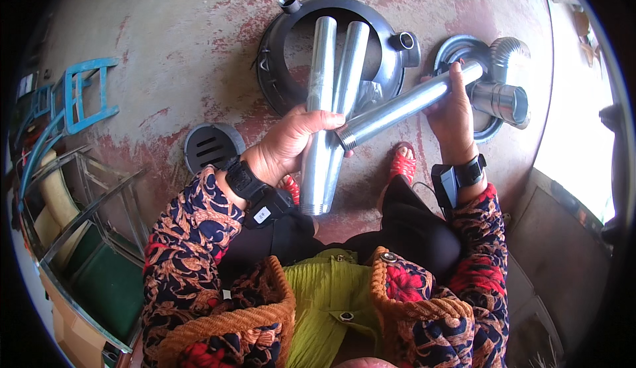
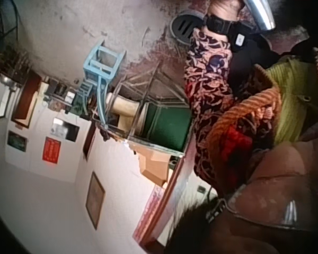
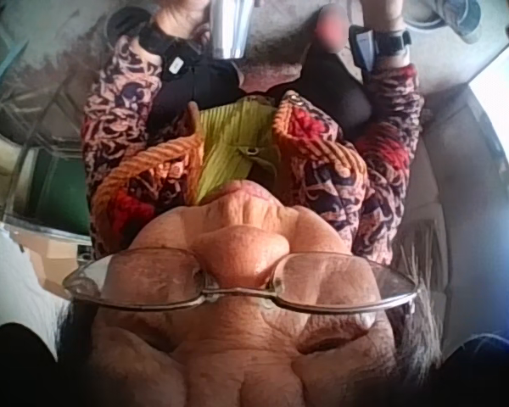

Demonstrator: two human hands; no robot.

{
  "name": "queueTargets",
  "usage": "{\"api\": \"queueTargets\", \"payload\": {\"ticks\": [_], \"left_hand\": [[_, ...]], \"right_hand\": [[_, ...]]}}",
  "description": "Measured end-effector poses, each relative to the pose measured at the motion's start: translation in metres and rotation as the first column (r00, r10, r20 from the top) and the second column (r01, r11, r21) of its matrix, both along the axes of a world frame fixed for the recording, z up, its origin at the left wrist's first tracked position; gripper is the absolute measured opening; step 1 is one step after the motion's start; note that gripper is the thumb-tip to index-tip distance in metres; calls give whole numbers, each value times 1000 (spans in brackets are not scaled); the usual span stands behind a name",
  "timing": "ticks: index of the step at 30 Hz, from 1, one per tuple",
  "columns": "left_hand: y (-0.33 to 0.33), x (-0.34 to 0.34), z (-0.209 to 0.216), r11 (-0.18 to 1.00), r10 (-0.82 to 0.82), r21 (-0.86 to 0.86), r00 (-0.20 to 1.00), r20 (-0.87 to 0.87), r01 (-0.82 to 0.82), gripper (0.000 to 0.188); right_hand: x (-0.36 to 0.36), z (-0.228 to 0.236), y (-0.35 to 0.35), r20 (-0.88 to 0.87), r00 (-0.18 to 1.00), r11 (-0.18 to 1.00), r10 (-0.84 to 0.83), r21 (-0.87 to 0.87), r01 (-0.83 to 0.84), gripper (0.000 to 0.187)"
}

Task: The person sits on the floor and handles several metal pipes, fitting them into a circular metal base. Another person assists by cutting a plastic tie from the pipes. The person continues to align and insert the pipes into the base.

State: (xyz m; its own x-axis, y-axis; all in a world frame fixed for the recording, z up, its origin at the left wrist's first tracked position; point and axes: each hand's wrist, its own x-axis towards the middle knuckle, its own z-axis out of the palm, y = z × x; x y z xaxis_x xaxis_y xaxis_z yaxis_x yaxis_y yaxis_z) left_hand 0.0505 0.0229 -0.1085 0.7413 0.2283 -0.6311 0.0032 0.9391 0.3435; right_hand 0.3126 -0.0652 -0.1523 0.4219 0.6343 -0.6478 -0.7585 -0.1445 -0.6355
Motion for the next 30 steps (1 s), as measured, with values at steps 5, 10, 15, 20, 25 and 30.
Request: {"api": "queueTargets", "payload": {"ticks": [5,10,15,20,25,30], "left_hand": [[-1,-1,-1,1000,26,0,999,-19,-26,34],[-1,-2,-3,999,49,-17,999,-2,-49,35],[1,-4,-4,998,51,30,999,-1,-51,38],[1,-4,-4,998,45,38,999,-4,-45,39],[1,-5,-2,997,56,56,998,1,-56,38],[2,-7,-10,994,50,95,998,28,-52,34]], "right_hand": [[5,-8,-1,-42,999,1000,9,7,-9,34],[6,-13,0,-23,998,999,50,17,-50,33],[5,-15,2,-28,995,996,93,14,-93,30],[7,-20,3,-60,991,992,120,54,-117,30],[10,-25,3,-78,988,989,131,73,-125,29],[22,-11,8,26,993,985,117,123,-120,26]]}}
